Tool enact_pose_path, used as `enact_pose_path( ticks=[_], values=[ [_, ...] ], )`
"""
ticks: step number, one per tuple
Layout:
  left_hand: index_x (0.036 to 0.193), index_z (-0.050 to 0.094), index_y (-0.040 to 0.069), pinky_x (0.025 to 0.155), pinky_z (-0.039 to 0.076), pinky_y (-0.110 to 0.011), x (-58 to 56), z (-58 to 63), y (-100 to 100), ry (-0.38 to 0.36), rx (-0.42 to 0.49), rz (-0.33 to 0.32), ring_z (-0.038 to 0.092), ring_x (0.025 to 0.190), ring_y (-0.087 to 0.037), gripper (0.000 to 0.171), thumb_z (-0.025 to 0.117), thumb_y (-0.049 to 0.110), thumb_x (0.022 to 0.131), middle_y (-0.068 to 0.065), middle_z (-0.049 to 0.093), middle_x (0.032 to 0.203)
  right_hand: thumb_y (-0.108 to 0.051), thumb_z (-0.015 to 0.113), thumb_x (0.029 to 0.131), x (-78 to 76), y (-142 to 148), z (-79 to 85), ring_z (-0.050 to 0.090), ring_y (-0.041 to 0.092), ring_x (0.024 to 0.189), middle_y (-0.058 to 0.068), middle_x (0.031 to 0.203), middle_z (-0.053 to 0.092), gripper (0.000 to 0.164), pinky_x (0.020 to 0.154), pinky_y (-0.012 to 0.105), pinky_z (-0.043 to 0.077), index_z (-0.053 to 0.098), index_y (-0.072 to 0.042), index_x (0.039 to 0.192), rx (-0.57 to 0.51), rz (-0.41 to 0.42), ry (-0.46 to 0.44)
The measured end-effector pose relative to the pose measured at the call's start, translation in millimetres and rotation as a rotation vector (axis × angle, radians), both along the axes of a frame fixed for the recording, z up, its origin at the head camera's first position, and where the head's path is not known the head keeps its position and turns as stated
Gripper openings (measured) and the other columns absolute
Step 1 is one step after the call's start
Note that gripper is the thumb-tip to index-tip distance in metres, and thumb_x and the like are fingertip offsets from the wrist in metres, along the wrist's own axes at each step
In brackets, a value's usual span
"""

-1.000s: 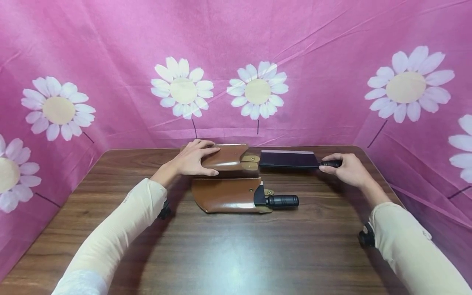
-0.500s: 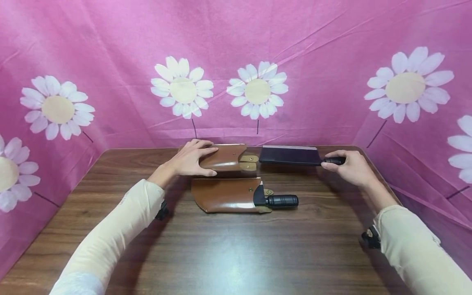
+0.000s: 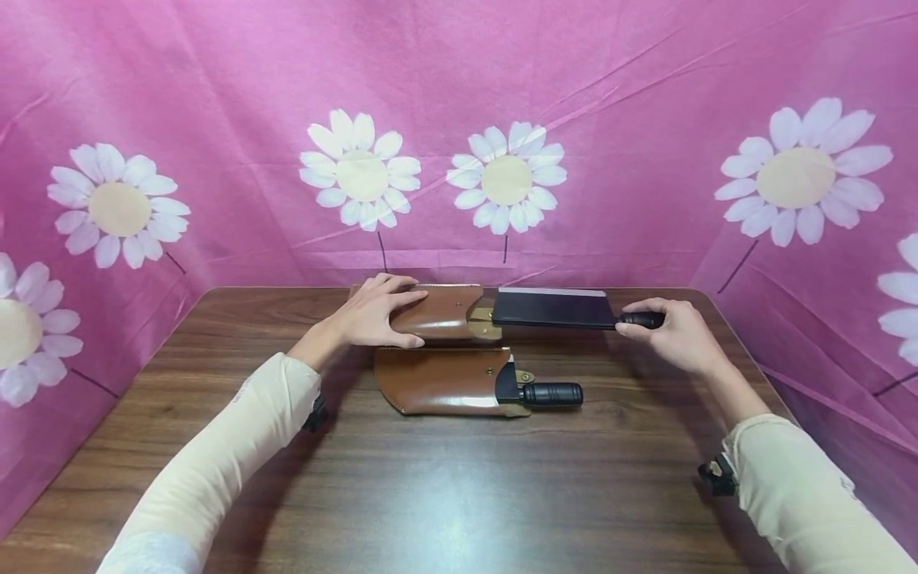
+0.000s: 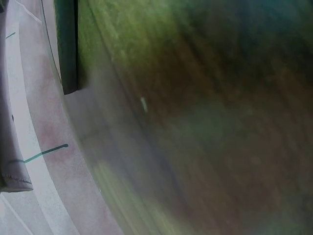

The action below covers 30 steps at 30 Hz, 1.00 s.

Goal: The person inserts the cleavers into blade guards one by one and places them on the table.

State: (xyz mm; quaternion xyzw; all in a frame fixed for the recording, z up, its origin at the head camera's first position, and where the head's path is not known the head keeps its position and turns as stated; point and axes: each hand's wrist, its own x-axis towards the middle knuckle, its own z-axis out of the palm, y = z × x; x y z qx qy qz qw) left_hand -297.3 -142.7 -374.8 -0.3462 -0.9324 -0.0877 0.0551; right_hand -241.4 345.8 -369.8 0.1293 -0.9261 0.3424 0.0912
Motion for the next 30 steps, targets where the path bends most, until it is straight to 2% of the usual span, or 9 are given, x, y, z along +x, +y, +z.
enact_pose_path(
  ticks=[11, 30],
  values=[
    [0.148, 0.056, 0.02, 0.104, 0.033, -0.049, -1.2, 1.7, -0.8, 0.017, 0.028, 0.003, 0.041, 0.129, -0.033, 0.092, 0.067, 0.074, 0.074, -0.011, 0.047, 0.15, -0.018, 0.083, 0.086, 6.6, -6.9, -1.0, 0.059, -0.003, 0.079, 0.018, 0.103, 0.073, 0.033, 0.065, 0.013, 0.044, 0.074, 0.001, 0.112, -0.023, 0.012, 0.019],
    [0.148, 0.056, 0.019, 0.105, 0.032, -0.05, -0.4, -0.2, -1.3, 0.01, 0.029, -0.01, 0.04, 0.131, -0.034, 0.094, 0.067, 0.075, 0.074, -0.012, 0.046, 0.15, -0.024, 0.081, 0.088, 7.8, -34.6, 6.2, 0.057, 0.001, 0.087, 0.019, 0.108, 0.072, 0.033, 0.07, 0.015, 0.043, 0.075, -0.003, 0.113, 0.007, 0.053, 0.038]
  ],
)
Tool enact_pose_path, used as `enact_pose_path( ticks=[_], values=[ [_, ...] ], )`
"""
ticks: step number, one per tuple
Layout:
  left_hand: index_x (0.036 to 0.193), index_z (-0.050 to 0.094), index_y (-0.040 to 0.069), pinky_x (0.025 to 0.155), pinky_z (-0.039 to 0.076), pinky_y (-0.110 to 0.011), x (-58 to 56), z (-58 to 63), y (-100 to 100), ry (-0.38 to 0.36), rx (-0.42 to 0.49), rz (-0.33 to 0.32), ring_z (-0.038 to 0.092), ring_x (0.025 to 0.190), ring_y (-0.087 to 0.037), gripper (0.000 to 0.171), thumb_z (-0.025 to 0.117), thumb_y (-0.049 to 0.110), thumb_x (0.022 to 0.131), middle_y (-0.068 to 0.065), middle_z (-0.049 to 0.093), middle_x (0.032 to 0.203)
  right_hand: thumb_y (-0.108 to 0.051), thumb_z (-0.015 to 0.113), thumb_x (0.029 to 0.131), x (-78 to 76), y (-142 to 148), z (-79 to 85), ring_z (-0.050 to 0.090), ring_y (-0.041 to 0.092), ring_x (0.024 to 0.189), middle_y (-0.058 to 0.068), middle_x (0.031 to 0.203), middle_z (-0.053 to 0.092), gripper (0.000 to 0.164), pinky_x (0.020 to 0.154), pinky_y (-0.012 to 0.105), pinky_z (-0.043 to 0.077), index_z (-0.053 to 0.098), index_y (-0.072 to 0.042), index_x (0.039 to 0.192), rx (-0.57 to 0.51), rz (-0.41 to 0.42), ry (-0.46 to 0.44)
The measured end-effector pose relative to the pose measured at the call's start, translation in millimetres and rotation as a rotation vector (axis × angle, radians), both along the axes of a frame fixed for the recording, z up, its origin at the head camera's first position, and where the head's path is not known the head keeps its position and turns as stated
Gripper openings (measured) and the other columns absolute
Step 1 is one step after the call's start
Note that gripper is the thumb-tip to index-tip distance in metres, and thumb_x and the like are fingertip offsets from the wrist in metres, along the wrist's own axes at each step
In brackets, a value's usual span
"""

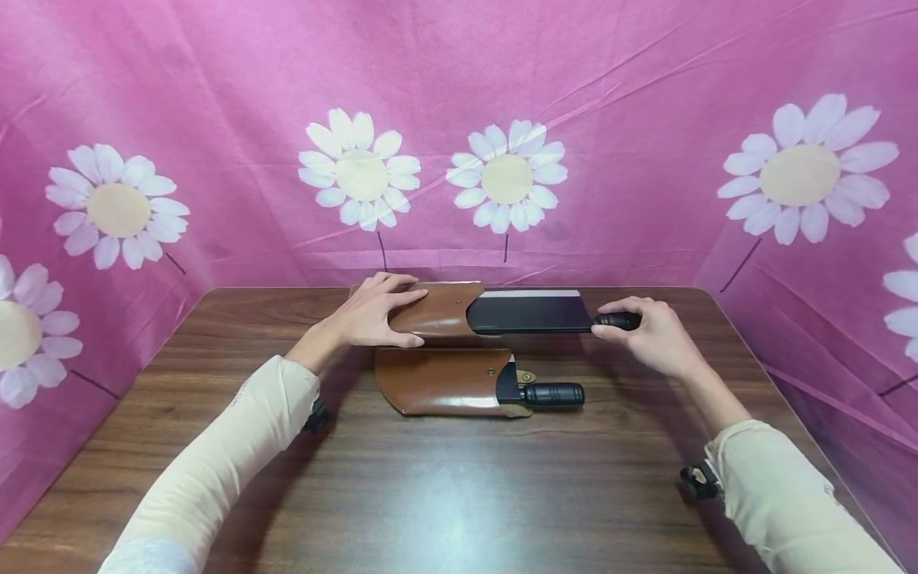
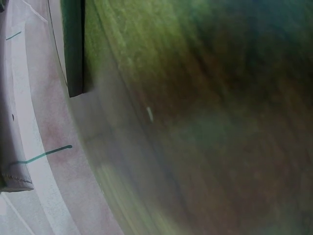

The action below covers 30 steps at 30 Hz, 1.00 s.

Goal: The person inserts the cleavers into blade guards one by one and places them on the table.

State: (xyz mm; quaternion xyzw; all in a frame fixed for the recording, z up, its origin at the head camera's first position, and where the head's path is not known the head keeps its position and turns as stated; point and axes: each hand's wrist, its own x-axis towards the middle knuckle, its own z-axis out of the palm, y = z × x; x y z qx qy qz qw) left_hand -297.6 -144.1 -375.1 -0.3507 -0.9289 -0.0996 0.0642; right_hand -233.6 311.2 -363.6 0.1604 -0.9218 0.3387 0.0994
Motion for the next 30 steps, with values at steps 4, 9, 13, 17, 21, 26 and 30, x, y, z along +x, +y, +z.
enact_pose_path(
  ticks=[4, 9, 13, 17, 21, 26, 30],
  values=[
    [0.149, 0.055, 0.019, 0.106, 0.031, -0.05, 1.1, 0.7, 0.4, -0.008, -0.002, 0.002, 0.04, 0.132, -0.034, 0.094, 0.067, 0.074, 0.074, -0.012, 0.046, 0.151, -0.024, 0.081, 0.088, 0.5, -3.0, -1.0, 0.057, 0.002, 0.087, 0.018, 0.107, 0.072, 0.034, 0.07, 0.015, 0.043, 0.075, -0.003, 0.113, -0.003, 0.001, 0.002],
    [0.149, 0.054, 0.02, 0.106, 0.031, -0.05, 1.4, 2.8, 1.2, -0.006, -0.003, 0.005, 0.039, 0.132, -0.033, 0.093, 0.067, 0.074, 0.074, -0.011, 0.045, 0.151, -0.024, 0.081, 0.088, 0.8, -6.0, 0.2, 0.057, 0.002, 0.088, 0.018, 0.107, 0.072, 0.034, 0.071, 0.015, 0.042, 0.075, -0.002, 0.113, -0.003, 0.0, 0.011],
    [0.149, 0.055, 0.019, 0.105, 0.032, -0.05, 1.5, 2.6, 1.8, -0.003, -0.003, 0.002, 0.04, 0.132, -0.033, 0.093, 0.067, 0.074, 0.074, -0.011, 0.045, 0.151, -0.025, 0.081, 0.088, 1.6, -8.3, 0.7, 0.056, 0.003, 0.089, 0.018, 0.108, 0.072, 0.034, 0.073, 0.016, 0.042, 0.075, -0.002, 0.113, 0.001, 0.0, 0.01],
    [0.149, 0.055, 0.019, 0.105, 0.032, -0.05, 2.1, 2.2, 2.5, -0.002, 0.001, -0.002, 0.04, 0.131, -0.033, 0.094, 0.067, 0.074, 0.073, -0.011, 0.046, 0.151, -0.024, 0.081, 0.088, 1.7, -10.3, -0.2, 0.057, 0.005, 0.089, 0.018, 0.108, 0.072, 0.033, 0.073, 0.015, 0.042, 0.075, -0.003, 0.112, 0.0, 0.005, 0.012],
    [0.149, 0.055, 0.019, 0.104, 0.033, -0.049, 2.6, 1.6, 3.6, -0.003, -0.006, -0.003, 0.04, 0.131, -0.033, 0.094, 0.067, 0.074, 0.074, -0.011, 0.046, 0.151, -0.024, 0.082, 0.087, 1.0, -12.8, -1.9, 0.058, 0.006, 0.088, 0.017, 0.107, 0.072, 0.033, 0.072, 0.015, 0.042, 0.076, -0.004, 0.112, -0.007, 0.01, 0.013],
    [0.149, 0.055, 0.019, 0.104, 0.033, -0.049, 2.6, 1.7, 5.5, 0.0, -0.009, -0.005, 0.04, 0.13, -0.033, 0.094, 0.067, 0.074, 0.074, -0.012, 0.046, 0.15, -0.024, 0.082, 0.087, 1.0, -17.0, -2.6, 0.059, 0.008, 0.087, 0.017, 0.105, 0.073, 0.032, 0.071, 0.015, 0.043, 0.076, -0.004, 0.111, -0.01, 0.01, 0.026],
    [0.149, 0.055, 0.02, 0.105, 0.032, -0.049, 2.5, 3.0, 6.6, 0.007, -0.009, -0.003, 0.04, 0.131, -0.032, 0.094, 0.067, 0.075, 0.074, -0.011, 0.046, 0.15, -0.024, 0.082, 0.087, 2.4, -20.7, -1.4, 0.058, 0.015, 0.09, 0.017, 0.105, 0.073, 0.032, 0.072, 0.017, 0.042, 0.076, -0.004, 0.111, -0.003, 0.003, 0.033]
  ],
)
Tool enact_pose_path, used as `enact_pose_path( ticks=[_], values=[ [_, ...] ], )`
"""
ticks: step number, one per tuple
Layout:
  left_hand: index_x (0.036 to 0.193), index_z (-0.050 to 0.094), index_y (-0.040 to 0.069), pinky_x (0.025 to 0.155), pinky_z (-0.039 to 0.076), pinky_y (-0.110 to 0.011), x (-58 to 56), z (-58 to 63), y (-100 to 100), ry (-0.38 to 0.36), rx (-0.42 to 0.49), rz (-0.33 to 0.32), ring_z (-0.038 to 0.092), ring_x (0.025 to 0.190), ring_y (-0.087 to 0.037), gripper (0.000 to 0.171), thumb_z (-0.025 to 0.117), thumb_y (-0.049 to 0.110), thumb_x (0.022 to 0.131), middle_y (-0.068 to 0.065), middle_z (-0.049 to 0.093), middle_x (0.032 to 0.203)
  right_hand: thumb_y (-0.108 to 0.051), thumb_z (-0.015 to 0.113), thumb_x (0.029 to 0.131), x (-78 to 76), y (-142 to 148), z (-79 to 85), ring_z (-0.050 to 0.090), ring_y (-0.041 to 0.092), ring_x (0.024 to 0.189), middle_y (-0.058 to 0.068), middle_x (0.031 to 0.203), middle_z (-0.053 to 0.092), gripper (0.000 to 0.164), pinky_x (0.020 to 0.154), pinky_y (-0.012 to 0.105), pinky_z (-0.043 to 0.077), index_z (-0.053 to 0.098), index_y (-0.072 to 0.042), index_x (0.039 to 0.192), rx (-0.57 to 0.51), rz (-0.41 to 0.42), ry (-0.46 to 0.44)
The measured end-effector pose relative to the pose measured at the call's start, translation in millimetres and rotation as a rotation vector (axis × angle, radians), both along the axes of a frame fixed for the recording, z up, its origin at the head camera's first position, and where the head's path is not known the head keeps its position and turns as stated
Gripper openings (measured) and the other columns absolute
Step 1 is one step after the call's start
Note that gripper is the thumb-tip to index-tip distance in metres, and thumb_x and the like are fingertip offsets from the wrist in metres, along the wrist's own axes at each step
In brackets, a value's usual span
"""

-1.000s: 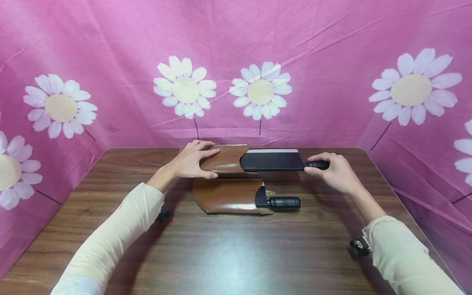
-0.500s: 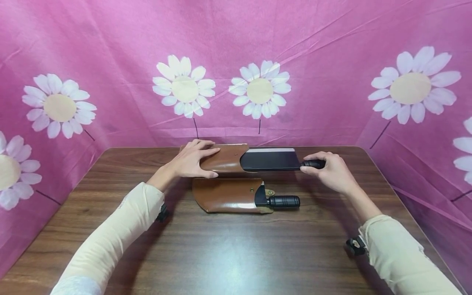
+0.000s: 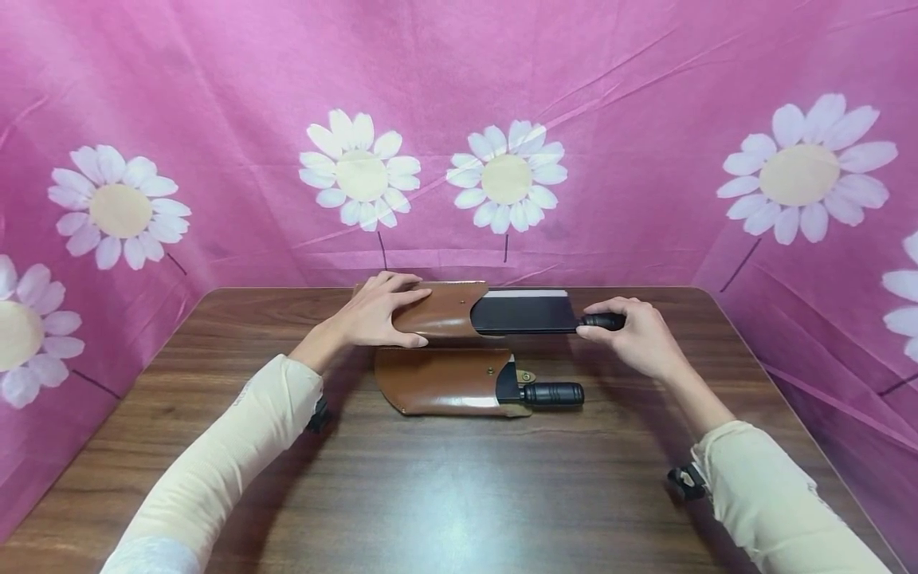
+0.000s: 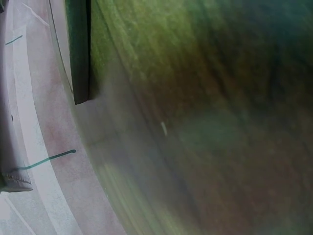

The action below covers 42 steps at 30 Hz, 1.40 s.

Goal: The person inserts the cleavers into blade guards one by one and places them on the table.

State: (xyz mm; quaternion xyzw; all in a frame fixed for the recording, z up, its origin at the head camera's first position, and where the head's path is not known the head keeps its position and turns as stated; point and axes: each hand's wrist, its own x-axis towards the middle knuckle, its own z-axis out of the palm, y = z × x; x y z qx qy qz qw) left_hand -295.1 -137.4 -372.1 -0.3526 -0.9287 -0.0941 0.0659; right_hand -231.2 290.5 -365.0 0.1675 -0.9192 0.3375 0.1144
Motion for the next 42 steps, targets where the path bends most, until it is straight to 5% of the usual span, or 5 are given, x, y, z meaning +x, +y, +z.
enact_pose_path(
  ticks=[21, 42],
  values=[
    [0.149, 0.055, 0.019, 0.104, 0.033, -0.048, -0.6, -1.5, 4.7, 0.029, 0.017, -0.017, 0.041, 0.129, -0.032, 0.094, 0.067, 0.074, 0.074, -0.012, 0.046, 0.151, -0.022, 0.083, 0.087, 1.7, -16.3, 2.3, 0.058, 0.028, 0.097, 0.017, 0.107, 0.073, 0.031, 0.076, 0.023, 0.04, 0.076, -0.004, 0.111, -0.013, 0.015, 0.016],
    [0.15, 0.054, 0.021, 0.104, 0.033, -0.047, 0.4, -0.9, 10.8, -0.001, 0.0, -0.017, 0.04, 0.131, -0.03, 0.094, 0.067, 0.075, 0.074, -0.009, 0.045, 0.152, -0.021, 0.082, 0.088, 4.3, -33.2, 4.0, 0.055, 0.026, 0.093, 0.014, 0.108, 0.072, 0.031, 0.078, 0.036, 0.039, 0.075, -0.003, 0.112, -0.003, 0.022, 0.03]
  ],
)
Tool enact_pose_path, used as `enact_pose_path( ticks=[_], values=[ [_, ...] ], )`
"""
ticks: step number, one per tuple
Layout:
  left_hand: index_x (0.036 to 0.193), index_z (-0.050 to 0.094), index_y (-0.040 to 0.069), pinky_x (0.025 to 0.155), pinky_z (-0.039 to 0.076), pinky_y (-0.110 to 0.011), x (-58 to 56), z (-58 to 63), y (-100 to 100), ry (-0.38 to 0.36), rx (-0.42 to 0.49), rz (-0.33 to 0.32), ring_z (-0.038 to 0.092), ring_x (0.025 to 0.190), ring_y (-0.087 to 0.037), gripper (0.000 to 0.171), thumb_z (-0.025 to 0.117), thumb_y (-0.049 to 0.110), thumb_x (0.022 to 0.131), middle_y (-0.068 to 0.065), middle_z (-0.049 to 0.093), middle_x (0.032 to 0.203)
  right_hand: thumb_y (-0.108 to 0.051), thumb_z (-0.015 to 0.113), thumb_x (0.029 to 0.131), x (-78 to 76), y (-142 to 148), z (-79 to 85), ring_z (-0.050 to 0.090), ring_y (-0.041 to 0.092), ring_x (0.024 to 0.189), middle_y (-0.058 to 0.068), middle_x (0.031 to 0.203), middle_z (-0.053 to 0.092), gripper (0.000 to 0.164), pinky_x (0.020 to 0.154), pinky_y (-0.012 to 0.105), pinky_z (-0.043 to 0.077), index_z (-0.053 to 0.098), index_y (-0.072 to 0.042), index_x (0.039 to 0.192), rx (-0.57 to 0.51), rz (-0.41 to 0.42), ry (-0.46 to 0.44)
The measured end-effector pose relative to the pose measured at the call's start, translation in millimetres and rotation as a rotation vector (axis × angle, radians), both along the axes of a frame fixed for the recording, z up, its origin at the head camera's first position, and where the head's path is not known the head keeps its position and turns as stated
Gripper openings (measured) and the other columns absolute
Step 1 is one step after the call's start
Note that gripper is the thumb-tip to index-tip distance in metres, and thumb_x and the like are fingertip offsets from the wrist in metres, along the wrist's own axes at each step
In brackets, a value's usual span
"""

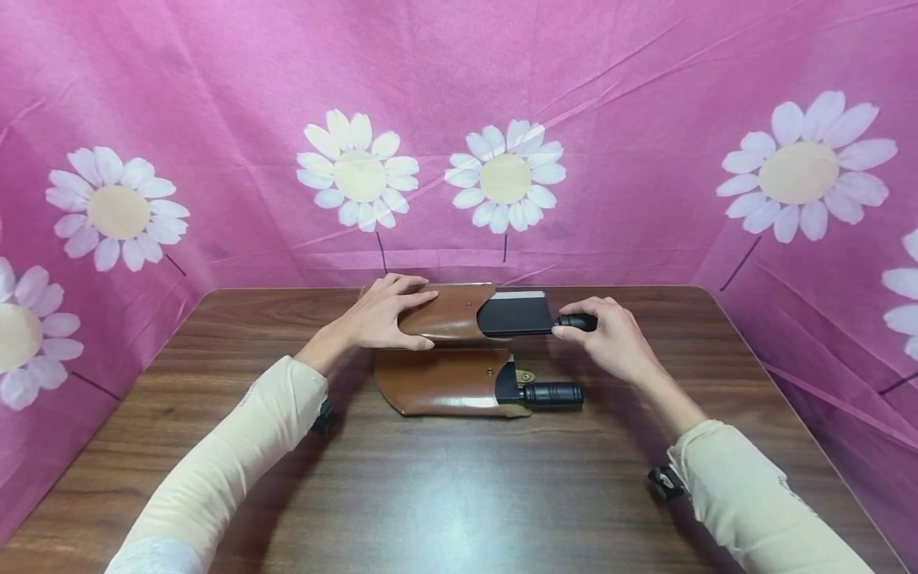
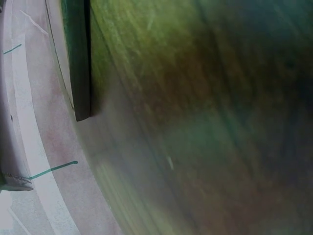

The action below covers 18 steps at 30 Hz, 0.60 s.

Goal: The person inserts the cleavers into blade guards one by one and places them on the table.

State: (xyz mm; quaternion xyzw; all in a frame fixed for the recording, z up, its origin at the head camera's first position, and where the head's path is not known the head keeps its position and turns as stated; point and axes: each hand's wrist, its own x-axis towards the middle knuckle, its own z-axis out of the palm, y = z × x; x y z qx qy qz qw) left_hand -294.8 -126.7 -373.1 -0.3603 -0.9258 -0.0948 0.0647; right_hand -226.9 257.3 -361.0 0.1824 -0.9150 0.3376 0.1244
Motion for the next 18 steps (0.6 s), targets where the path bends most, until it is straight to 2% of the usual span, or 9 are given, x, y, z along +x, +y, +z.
enact_pose_path(
  ticks=[12, 18],
  values=[
    [0.15, 0.053, 0.022, 0.104, 0.033, -0.046, 0.9, 2.7, 6.1, 0.008, -0.02, -0.005, 0.039, 0.132, -0.029, 0.094, 0.066, 0.076, 0.074, -0.008, 0.043, 0.152, -0.018, 0.084, 0.085, 1.1, -12.6, -2.9, 0.055, 0.025, 0.094, 0.015, 0.106, 0.073, 0.031, 0.078, 0.033, 0.039, 0.076, -0.001, 0.11, -0.032, -0.002, 0.036],
    [0.15, 0.052, 0.022, 0.105, 0.032, -0.046, 1.0, 4.3, 7.6, 0.015, -0.024, -0.005, 0.038, 0.133, -0.029, 0.094, 0.066, 0.076, 0.075, -0.009, 0.043, 0.153, -0.019, 0.084, 0.085, 1.3, -17.9, -2.4, 0.056, 0.027, 0.095, 0.014, 0.106, 0.072, 0.032, 0.078, 0.035, 0.039, 0.076, -0.001, 0.11, -0.037, -0.007, 0.029]
  ],
)
